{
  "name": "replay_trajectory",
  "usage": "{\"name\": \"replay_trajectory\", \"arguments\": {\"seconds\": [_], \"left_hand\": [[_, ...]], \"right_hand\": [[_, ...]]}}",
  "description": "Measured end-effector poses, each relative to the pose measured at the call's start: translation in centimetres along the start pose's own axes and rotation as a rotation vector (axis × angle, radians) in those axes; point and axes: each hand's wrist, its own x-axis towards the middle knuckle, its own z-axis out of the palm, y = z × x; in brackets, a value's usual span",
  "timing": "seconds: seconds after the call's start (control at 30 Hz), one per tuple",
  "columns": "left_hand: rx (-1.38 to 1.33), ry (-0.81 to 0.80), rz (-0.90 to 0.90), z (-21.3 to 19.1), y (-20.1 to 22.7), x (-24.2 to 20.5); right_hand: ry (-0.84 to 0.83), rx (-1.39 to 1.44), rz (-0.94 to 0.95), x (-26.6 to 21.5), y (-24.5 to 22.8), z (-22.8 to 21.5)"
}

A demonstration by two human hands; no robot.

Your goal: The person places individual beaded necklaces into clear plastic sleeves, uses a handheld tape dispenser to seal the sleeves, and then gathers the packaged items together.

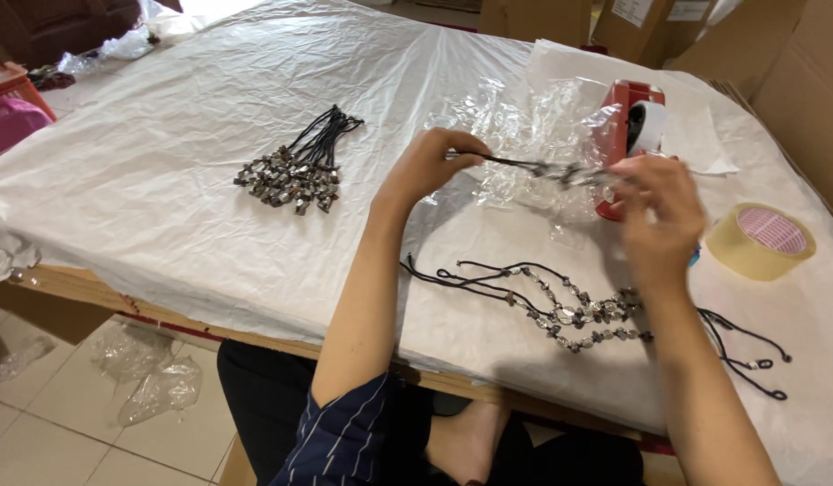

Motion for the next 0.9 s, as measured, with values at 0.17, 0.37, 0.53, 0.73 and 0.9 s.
{"name": "replay_trajectory", "arguments": {"seconds": [0.17, 0.37, 0.53, 0.73, 0.9], "left_hand": [[0.455, 0.359, -0.014, -0.9, -6.0, 0.3], [0.395, 0.623, -0.467, -3.1, -10.0, -0.7], [0.343, 0.779, -0.647, -5.2, -16.2, -0.9], [0.274, 0.588, -0.664, -4.5, -11.1, -2.4], [0.742, 0.444, -0.733, -2.8, -19.8, -1.3]], "right_hand": [[-0.198, -0.299, -0.411, -0.5, 0.5, 5.6], [-0.383, -0.471, -0.543, 0.3, -1.5, 15.2], [-0.678, -0.337, -0.196, 1.7, -6.2, 20.9], [-1.070, -0.086, -0.059, 2.1, -9.3, 20.3], [-1.035, -0.125, -0.226, 3.6, -9.9, 15.8]]}}
